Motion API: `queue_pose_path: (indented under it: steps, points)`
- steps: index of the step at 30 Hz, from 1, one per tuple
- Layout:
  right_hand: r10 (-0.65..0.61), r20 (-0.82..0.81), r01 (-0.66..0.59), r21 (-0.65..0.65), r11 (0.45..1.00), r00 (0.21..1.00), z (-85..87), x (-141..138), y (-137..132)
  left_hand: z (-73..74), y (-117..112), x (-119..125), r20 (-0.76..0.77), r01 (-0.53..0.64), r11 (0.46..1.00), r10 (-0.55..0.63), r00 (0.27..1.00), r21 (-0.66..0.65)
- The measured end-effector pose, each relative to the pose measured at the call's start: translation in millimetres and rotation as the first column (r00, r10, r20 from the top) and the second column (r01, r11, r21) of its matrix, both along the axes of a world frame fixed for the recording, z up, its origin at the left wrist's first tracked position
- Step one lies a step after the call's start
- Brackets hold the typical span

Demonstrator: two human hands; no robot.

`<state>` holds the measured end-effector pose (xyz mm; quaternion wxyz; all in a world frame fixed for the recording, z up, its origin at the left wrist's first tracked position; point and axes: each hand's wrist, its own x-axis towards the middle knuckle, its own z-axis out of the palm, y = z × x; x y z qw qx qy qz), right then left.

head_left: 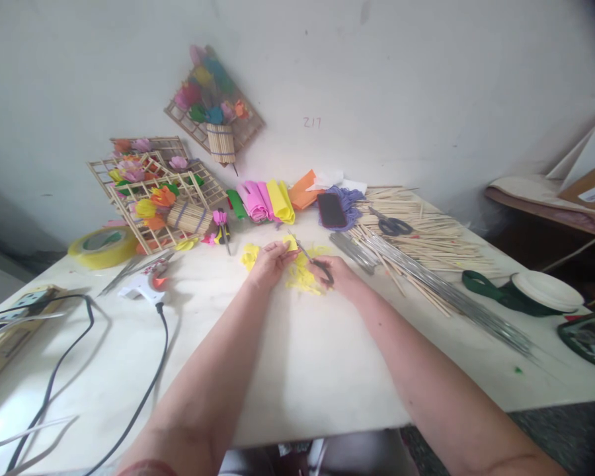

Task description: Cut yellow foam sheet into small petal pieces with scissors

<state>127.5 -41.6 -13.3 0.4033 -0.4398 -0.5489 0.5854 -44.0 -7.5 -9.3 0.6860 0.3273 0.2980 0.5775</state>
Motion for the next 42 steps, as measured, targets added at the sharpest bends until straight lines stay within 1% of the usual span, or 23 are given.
queue_pose_path:
  steps: [2,7,12,19,27,33,42]
  points:
    - [-0.008,0.007,0.007,0.029,1.000,1.000,-1.1,-0.4,-0.3,1.0,-1.2,0.3,-0.017,0.010,1.000,-0.010,1.000,0.002]
    - [-0.001,-0.024,0.001,0.012,1.000,1.000,-2.9,-0.9,0.7,2.6,-3.4,1.0,-0.048,0.035,0.999,-0.035,0.998,-0.003]
    - [-0.002,-0.041,0.003,0.020,1.000,0.999,-0.6,-0.2,0.3,1.8,-2.9,0.7,-0.047,0.054,0.998,-0.053,0.997,0.011]
    - [-0.006,0.007,0.005,0.047,0.999,1.000,1.1,1.0,-0.6,0.0,-1.8,0.6,-0.032,0.041,0.999,-0.041,0.999,0.011]
    - [-0.014,0.015,0.013,0.073,0.997,1.000,-0.4,-0.4,-1.0,2.2,-2.6,1.0,-0.029,0.022,1.000,-0.022,0.999,-0.008]
    - [-0.018,0.009,0.018,0.068,0.998,1.000,-1.5,-1.0,-1.1,1.1,-1.5,0.5,-0.027,0.017,1.000,-0.017,0.999,-0.004]
    - [-0.011,-0.014,0.012,0.056,0.998,1.000,1.9,-1.9,-3.0,1.6,-2.3,1.2,-0.029,0.011,1.000,-0.011,1.000,-0.001]
